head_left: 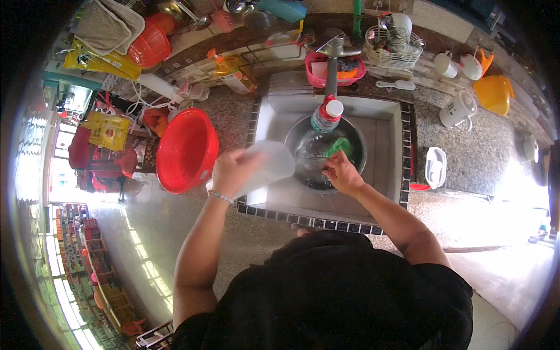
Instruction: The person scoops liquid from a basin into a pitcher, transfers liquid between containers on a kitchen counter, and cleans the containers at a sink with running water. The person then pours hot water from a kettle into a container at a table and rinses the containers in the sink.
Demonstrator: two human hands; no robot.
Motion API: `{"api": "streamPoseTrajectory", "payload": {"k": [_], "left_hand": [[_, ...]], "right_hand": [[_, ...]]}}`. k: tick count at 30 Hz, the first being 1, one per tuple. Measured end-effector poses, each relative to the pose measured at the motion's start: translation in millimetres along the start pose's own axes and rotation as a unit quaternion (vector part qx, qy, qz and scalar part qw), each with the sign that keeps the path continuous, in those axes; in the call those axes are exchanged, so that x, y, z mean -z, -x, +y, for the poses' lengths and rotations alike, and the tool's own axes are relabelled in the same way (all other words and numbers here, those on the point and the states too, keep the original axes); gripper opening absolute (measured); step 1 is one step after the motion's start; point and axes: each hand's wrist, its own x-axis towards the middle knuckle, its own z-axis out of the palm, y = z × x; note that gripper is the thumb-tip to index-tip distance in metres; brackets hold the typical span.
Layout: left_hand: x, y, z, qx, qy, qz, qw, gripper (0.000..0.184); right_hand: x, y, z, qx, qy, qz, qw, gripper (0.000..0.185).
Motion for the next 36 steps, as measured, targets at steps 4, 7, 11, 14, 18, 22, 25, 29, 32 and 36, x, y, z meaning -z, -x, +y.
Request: {"api": "streamPoseTrajectory", "payload": {"k": [4,7,11,14,18,22,25,29,32,36], "left_hand": [[0,-5,-13,-0.004,-0.027,-0.023,0.999,0.038],[-6,3,2,-0.061,0.029,0.001,0.998,0.037],[-15,8,17,-0.104,-0.038,-0.024,0.994,0.036],[-21,8,21,-0.074,-0.123,-0.031,0.989,0.037],[-17,7,25,-0.080,-0.134,-0.005,0.988,0.038],[-17,2,19,-0.070,-0.108,-0.010,0.992,0.037],[-21,-1,18,-0.080,-0.112,-0.007,0.991,0.036],[-26,-6,28,-0.078,-0.160,0.011,0.984,0.033],[-11,-3,52,-0.067,-0.201,0.018,0.977,0.032],[-14,5,44,-0.133,-0.206,0.007,0.969,0.031]], "right_hand": [[-16,6,15,0.051,0.027,0.034,0.998,0.014],[-24,5,15,0.078,0.014,0.062,0.995,0.011],[-28,-1,7,0.072,0.061,0.029,0.995,0.012],[-16,-5,0,0.063,0.062,0.029,0.996,0.013],[-27,3,10,0.116,0.046,0.087,0.988,0.015],[-32,7,5,0.112,0.047,0.073,0.990,0.014],[-33,2,-4,0.107,0.046,0.059,0.991,0.012],[-44,-4,-3,0.154,0.088,0.061,0.982,0.010],[-39,-4,-10,0.153,0.081,0.064,0.983,0.009],[-54,-8,1,0.113,-0.037,0.076,0.990,0.007]]}}
